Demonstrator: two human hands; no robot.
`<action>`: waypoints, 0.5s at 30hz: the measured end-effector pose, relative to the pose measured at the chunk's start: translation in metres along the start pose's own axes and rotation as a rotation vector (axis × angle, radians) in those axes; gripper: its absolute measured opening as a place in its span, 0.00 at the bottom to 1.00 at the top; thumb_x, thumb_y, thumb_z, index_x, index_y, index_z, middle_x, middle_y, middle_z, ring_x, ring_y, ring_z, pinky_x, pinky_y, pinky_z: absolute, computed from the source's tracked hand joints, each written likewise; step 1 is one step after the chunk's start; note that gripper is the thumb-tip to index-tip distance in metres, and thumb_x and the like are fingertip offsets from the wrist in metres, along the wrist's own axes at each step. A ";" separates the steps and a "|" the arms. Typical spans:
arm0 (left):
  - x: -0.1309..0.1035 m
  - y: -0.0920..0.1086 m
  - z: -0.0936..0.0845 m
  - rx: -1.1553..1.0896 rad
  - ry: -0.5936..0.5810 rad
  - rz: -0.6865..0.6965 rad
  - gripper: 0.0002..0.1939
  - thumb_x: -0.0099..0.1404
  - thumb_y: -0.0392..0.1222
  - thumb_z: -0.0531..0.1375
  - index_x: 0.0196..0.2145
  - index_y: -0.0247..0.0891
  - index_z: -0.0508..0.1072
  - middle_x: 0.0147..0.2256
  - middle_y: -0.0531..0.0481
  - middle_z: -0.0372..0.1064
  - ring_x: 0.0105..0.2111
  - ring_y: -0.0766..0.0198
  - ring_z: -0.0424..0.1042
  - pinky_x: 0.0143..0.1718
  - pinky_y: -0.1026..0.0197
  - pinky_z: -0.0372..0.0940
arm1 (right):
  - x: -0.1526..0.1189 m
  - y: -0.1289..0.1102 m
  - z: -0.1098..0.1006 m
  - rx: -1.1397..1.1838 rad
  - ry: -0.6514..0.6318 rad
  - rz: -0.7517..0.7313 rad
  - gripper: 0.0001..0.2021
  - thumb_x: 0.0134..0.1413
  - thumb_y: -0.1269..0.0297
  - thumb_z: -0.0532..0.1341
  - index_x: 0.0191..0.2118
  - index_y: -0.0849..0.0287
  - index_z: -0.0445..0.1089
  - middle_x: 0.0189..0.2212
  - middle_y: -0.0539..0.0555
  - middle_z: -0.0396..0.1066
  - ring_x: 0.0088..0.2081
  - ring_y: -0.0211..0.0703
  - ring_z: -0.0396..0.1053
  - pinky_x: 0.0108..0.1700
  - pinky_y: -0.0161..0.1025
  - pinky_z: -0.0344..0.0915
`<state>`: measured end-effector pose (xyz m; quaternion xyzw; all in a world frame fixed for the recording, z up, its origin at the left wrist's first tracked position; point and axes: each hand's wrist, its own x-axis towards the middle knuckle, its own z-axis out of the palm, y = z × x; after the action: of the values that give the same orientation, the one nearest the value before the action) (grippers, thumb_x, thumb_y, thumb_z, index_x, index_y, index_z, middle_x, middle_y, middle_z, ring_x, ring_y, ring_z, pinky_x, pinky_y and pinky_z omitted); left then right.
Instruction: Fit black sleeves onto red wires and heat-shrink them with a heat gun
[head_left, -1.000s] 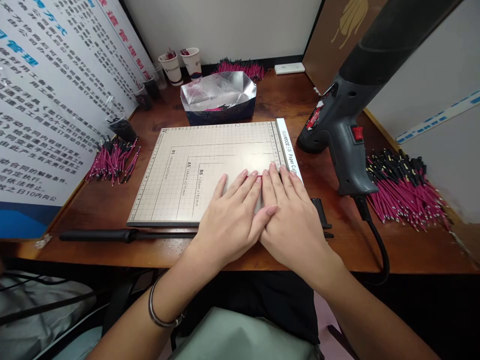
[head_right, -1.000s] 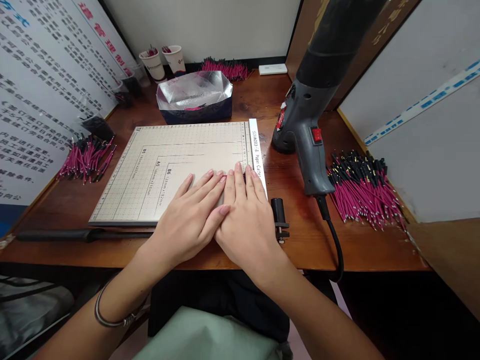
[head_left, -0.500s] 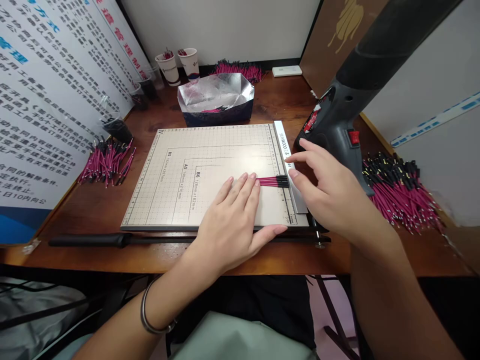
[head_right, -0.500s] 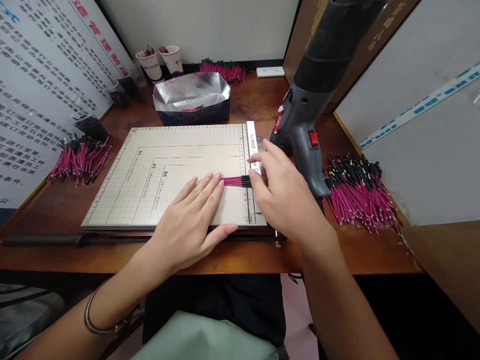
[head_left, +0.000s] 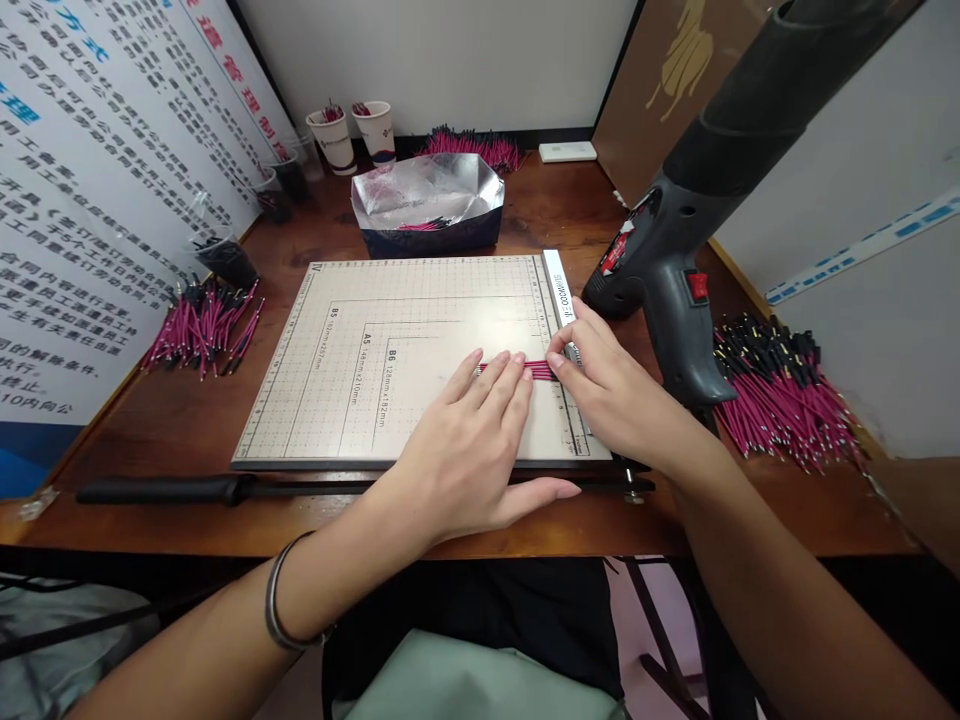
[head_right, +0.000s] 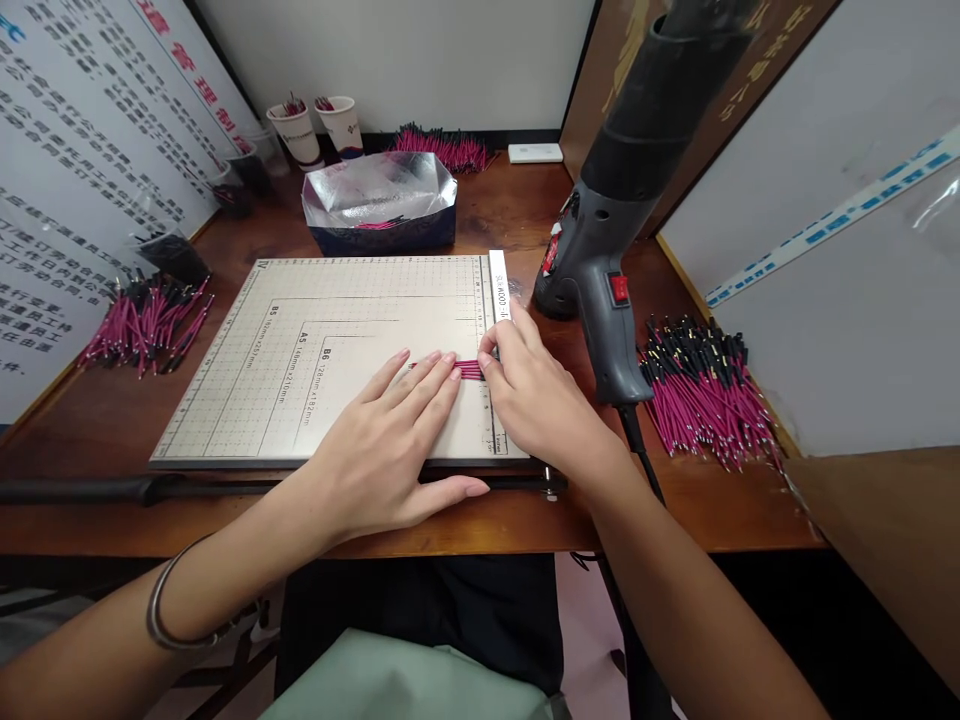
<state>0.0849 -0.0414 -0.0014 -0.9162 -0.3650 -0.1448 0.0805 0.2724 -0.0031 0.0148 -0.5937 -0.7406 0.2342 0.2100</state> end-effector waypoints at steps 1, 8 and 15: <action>0.001 0.000 0.000 -0.006 -0.005 0.003 0.50 0.73 0.69 0.40 0.62 0.14 0.66 0.63 0.24 0.65 0.65 0.40 0.65 0.68 0.41 0.56 | 0.000 0.001 0.001 0.015 0.005 0.007 0.07 0.66 0.62 0.47 0.37 0.53 0.59 0.69 0.62 0.56 0.71 0.57 0.55 0.65 0.59 0.62; 0.002 0.000 -0.002 -0.060 -0.078 0.005 0.51 0.72 0.71 0.43 0.65 0.15 0.62 0.66 0.25 0.59 0.67 0.38 0.61 0.68 0.38 0.57 | 0.001 0.001 0.005 0.109 0.067 0.046 0.07 0.64 0.64 0.48 0.40 0.54 0.62 0.68 0.63 0.61 0.71 0.53 0.57 0.67 0.58 0.61; 0.003 0.003 -0.002 -0.059 -0.125 -0.013 0.52 0.71 0.71 0.43 0.66 0.14 0.60 0.68 0.24 0.55 0.69 0.37 0.57 0.68 0.38 0.55 | 0.000 0.010 0.007 0.204 0.132 0.099 0.11 0.64 0.64 0.48 0.47 0.55 0.64 0.67 0.61 0.64 0.69 0.52 0.60 0.68 0.58 0.59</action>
<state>0.0881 -0.0421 0.0015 -0.9229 -0.3709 -0.0985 0.0295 0.2765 -0.0020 0.0029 -0.6191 -0.6675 0.2788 0.3058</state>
